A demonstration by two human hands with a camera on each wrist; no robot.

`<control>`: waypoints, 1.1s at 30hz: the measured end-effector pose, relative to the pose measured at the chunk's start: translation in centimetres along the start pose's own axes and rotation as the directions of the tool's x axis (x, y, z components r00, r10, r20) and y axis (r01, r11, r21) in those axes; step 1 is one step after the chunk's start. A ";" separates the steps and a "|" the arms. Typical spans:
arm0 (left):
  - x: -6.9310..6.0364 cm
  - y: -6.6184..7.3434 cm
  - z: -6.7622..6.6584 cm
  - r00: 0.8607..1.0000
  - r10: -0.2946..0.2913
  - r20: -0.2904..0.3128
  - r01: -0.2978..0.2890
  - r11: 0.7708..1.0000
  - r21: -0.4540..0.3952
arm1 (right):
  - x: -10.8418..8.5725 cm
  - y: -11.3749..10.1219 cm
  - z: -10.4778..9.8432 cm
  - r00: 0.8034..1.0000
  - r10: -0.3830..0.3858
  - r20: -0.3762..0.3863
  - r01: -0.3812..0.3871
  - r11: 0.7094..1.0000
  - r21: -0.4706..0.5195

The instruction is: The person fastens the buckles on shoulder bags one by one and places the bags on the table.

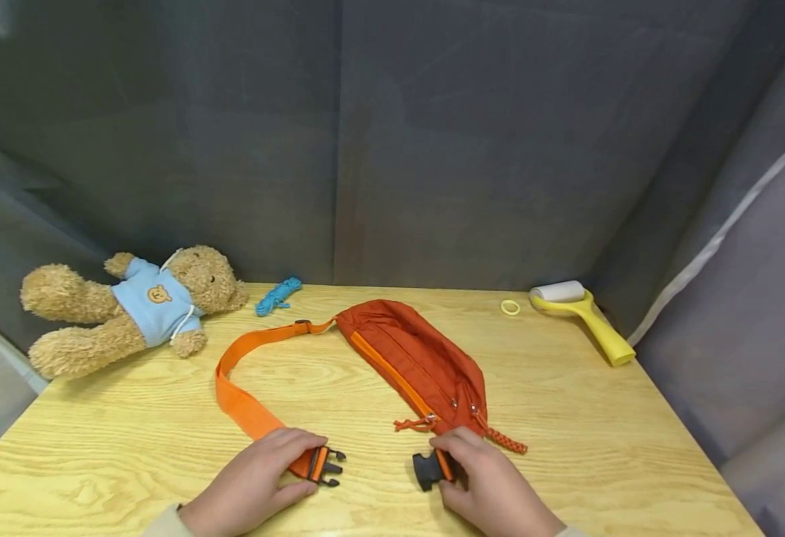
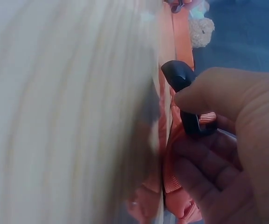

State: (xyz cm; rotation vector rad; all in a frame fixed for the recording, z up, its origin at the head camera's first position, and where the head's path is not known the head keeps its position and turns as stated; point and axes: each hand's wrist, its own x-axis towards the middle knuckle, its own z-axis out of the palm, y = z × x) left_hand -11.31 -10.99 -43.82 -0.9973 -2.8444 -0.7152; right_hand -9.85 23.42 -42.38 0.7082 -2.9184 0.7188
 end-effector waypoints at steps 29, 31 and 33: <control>-0.1 -0.8 0.9 0.985 -0.167 -0.032 0.153 0.953 -0.262 | 1.5 -2.2 1.9 0.983 0.135 -0.126 -0.122 0.987 0.107; -0.1 -0.8 1.0 0.985 -0.165 -0.044 0.147 0.952 -0.267 | 1.6 -2.3 1.9 0.981 0.143 -0.127 -0.130 0.985 0.110; -0.1 -0.8 1.0 0.985 -0.164 -0.053 0.143 0.951 -0.274 | 1.8 -2.5 2.0 0.981 0.147 -0.126 -0.134 0.985 0.111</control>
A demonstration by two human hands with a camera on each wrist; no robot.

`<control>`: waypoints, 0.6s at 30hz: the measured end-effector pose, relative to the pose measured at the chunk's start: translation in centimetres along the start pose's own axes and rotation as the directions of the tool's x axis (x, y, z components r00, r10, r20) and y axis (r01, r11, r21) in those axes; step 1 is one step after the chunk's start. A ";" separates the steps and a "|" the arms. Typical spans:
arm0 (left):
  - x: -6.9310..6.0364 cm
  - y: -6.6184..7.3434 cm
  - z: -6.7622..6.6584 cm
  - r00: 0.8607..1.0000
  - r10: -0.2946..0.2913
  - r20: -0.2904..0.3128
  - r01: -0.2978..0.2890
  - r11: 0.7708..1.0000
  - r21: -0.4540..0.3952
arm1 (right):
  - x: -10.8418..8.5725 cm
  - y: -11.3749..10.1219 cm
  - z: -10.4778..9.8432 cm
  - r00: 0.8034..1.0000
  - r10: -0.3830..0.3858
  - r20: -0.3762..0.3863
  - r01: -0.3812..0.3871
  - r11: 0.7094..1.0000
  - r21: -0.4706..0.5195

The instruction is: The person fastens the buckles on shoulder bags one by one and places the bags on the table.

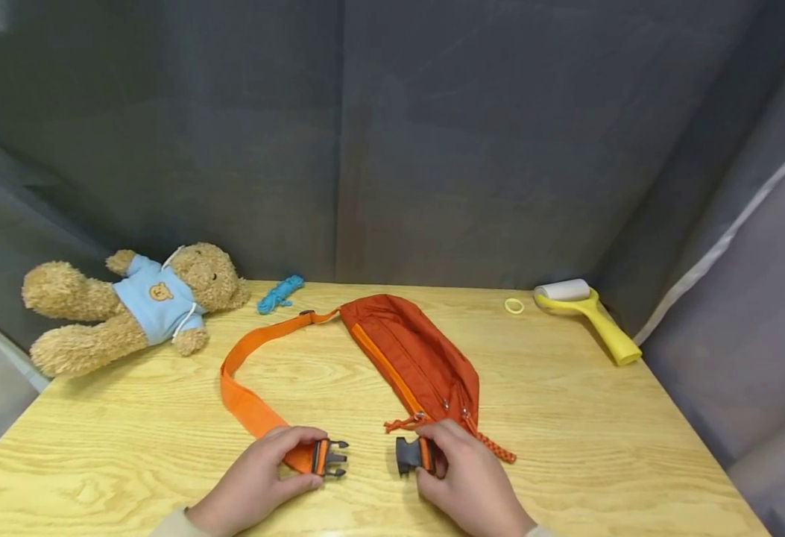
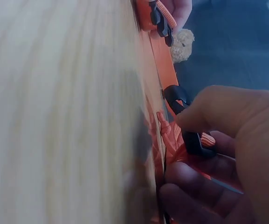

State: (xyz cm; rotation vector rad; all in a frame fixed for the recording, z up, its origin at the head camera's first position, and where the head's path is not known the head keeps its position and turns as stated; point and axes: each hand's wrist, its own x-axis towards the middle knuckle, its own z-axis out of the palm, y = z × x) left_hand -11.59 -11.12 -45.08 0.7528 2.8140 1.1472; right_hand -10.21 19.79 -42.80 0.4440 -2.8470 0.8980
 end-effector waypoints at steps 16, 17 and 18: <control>0.3 0.0 0.4 1.000 -0.006 -0.027 0.006 1.000 -0.011 | 0.7 -1.0 0.8 1.000 0.005 -0.002 -0.005 1.000 0.030; 0.3 0.0 0.4 1.000 -0.007 -0.027 0.006 1.000 -0.012 | 0.8 -1.1 0.9 1.000 0.002 -0.002 -0.002 1.000 0.030; 0.3 0.1 0.4 1.000 -0.009 -0.024 0.008 1.000 -0.014 | 0.8 -1.1 0.9 1.000 0.000 -0.002 0.000 1.000 0.032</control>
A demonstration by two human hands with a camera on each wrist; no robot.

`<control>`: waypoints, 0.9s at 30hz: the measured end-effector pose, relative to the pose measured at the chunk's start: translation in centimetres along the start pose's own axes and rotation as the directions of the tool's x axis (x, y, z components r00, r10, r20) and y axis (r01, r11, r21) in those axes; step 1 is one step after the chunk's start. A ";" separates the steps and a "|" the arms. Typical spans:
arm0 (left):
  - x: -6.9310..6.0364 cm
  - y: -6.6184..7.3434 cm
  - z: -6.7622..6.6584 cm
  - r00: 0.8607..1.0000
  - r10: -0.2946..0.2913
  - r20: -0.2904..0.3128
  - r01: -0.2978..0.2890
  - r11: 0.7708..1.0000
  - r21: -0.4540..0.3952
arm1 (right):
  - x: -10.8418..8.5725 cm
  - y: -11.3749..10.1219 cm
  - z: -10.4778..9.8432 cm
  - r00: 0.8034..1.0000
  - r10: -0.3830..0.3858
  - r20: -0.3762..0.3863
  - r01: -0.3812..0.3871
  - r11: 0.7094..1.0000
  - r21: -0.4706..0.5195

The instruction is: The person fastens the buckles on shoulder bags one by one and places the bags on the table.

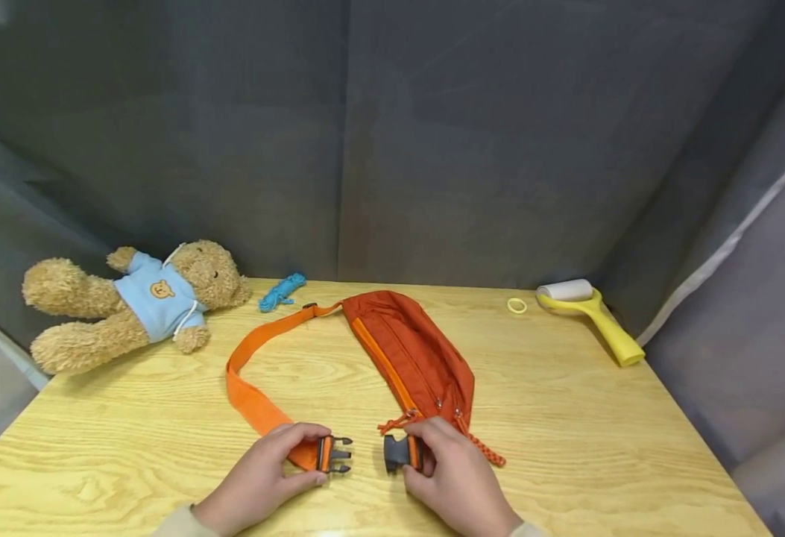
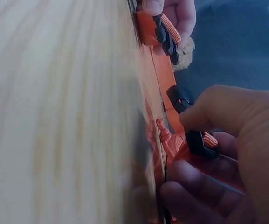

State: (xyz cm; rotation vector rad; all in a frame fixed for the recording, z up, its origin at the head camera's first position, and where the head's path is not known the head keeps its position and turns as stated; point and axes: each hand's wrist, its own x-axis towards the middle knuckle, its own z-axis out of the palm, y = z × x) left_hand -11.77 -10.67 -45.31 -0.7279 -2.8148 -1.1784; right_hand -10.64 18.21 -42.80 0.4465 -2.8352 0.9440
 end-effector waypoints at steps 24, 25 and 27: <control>0.6 0.1 0.3 0.998 -0.036 0.048 0.038 0.997 -0.061 | 0.3 -0.6 0.6 1.000 -0.012 0.024 0.011 0.999 0.031; 0.6 0.2 0.3 0.998 -0.035 0.047 0.038 0.997 -0.064 | 0.3 -0.6 0.6 1.000 -0.016 0.023 0.015 0.999 0.034; 0.6 0.2 0.4 0.999 -0.028 0.043 0.031 0.997 -0.068 | 0.3 -0.6 0.6 0.999 -0.030 0.018 0.029 0.999 0.036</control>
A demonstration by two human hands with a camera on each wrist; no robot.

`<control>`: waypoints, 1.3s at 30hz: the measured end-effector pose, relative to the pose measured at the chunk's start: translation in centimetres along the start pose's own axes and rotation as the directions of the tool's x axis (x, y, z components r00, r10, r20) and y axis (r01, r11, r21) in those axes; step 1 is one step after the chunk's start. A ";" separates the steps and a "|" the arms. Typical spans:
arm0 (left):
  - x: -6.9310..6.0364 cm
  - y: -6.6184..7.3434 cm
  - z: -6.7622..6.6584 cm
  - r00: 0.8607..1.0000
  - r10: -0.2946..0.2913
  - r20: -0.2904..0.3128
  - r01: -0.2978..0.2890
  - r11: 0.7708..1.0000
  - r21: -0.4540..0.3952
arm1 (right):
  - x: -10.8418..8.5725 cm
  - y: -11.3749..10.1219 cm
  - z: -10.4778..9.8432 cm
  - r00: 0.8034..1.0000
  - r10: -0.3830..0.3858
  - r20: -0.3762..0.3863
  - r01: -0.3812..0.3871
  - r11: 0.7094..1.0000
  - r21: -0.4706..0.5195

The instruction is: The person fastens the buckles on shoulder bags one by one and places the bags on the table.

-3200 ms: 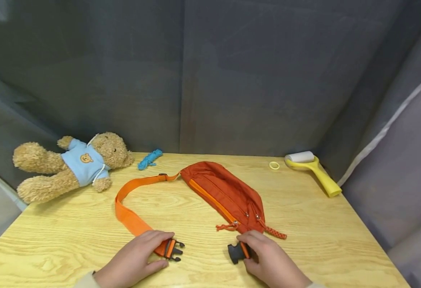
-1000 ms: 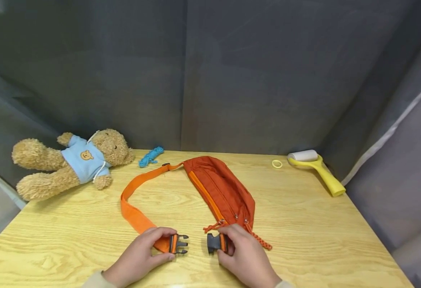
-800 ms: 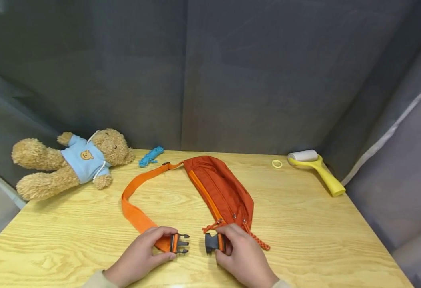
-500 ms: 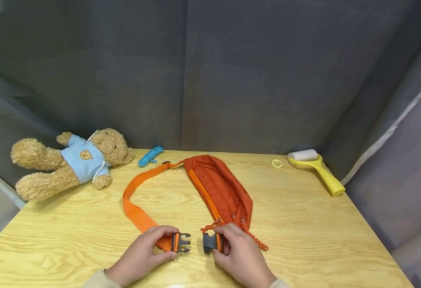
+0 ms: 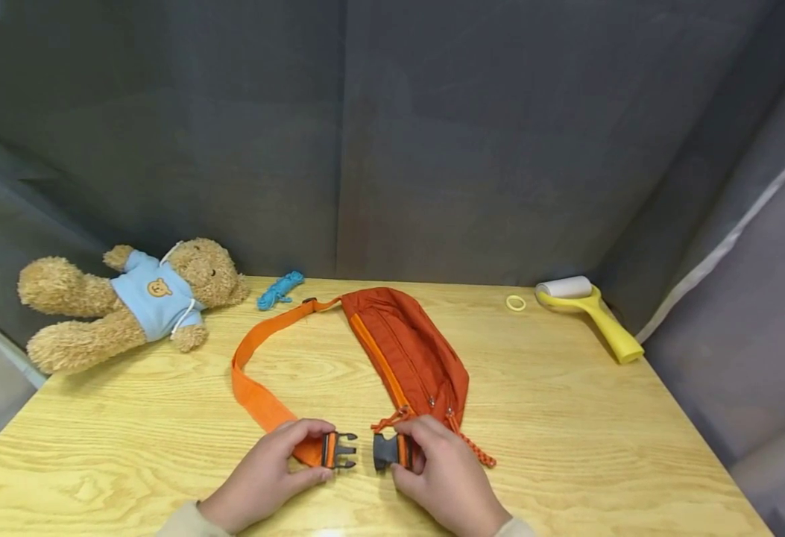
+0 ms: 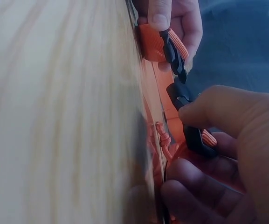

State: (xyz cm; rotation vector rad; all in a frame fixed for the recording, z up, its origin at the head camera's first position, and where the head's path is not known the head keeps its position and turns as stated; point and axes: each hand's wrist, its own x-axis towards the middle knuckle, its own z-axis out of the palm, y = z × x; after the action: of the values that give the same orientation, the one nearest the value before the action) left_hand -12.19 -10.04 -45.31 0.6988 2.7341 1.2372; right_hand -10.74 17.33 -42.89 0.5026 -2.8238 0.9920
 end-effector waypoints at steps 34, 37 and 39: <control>0.2 0.7 0.7 1.000 0.010 -0.015 -0.010 1.000 -0.026 | 0.0 -0.5 0.6 0.997 -0.064 -0.048 0.066 0.997 0.037; 0.2 0.7 0.7 1.000 0.007 -0.011 -0.007 1.000 -0.028 | 0.0 -0.5 0.6 0.996 -0.069 -0.052 0.071 0.997 0.038; 0.2 0.8 0.7 1.000 0.010 -0.010 -0.010 1.000 -0.029 | 0.0 -0.5 0.7 0.996 -0.071 -0.052 0.073 0.997 0.037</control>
State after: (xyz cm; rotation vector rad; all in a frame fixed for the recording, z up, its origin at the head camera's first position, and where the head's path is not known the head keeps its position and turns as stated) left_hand -11.90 -8.99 -45.23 0.7058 2.7180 1.2836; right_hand -10.58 16.54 -43.10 0.5706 -2.7264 1.0330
